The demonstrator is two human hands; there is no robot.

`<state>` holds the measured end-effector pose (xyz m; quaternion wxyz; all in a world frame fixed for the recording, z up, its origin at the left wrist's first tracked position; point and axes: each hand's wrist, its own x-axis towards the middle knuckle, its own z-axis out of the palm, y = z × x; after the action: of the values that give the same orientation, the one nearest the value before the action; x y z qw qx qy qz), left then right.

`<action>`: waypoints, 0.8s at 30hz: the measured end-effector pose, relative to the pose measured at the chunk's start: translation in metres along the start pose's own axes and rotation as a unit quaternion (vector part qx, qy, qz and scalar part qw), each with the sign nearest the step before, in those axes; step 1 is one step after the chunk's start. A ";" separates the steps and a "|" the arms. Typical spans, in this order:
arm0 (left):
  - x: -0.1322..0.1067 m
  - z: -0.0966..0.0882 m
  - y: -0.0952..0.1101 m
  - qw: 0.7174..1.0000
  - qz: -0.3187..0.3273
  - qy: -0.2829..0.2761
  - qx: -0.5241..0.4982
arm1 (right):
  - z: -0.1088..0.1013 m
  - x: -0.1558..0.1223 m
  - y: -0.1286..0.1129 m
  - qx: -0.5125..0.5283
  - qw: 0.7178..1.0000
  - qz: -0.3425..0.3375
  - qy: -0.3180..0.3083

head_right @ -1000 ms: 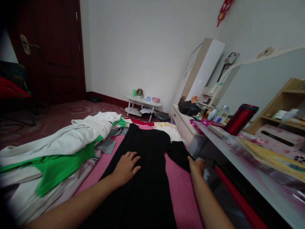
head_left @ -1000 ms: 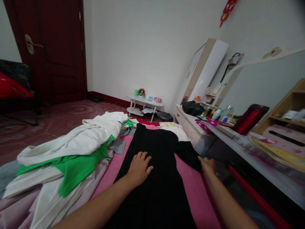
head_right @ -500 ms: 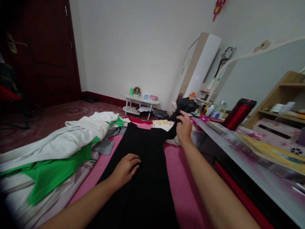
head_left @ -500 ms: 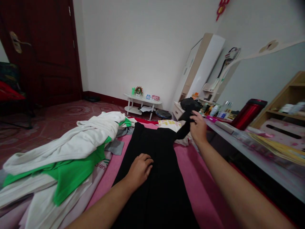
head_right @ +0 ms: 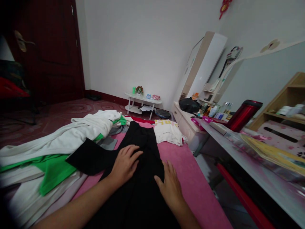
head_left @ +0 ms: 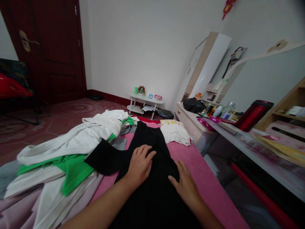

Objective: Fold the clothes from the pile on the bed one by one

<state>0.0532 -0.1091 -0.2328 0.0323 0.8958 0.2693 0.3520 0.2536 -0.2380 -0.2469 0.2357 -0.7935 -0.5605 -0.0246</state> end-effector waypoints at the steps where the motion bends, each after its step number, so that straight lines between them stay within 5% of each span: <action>1: 0.001 0.000 -0.005 0.998 -0.046 0.003 0.036 | 0.001 -0.006 0.007 0.011 1.000 0.021 -0.009; 4: 0.004 -0.002 -0.020 0.983 -0.143 -0.044 0.108 | -0.004 -0.022 0.016 0.080 0.993 0.069 -0.044; 7: 0.009 -0.010 -0.030 0.969 -0.169 -0.135 0.116 | -0.013 -0.037 0.012 0.134 0.983 0.091 -0.091; 11: 0.029 -0.025 -0.043 0.958 -0.217 -0.187 0.009 | -0.031 -0.056 -0.007 0.128 0.976 0.136 -0.115; 18: 0.126 -0.049 -0.078 0.918 -0.300 -0.149 -0.213 | -0.062 -0.059 -0.052 0.193 0.961 0.119 -0.157; 24: 0.196 -0.060 -0.090 0.879 -0.374 0.004 -0.296 | -0.047 -0.046 -0.079 0.236 0.942 0.042 -0.236</action>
<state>0.0916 0.0592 -0.0899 0.4243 0.6759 0.4673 0.3804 0.1759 -0.2763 -0.1919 0.2782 -0.7208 -0.5561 0.3062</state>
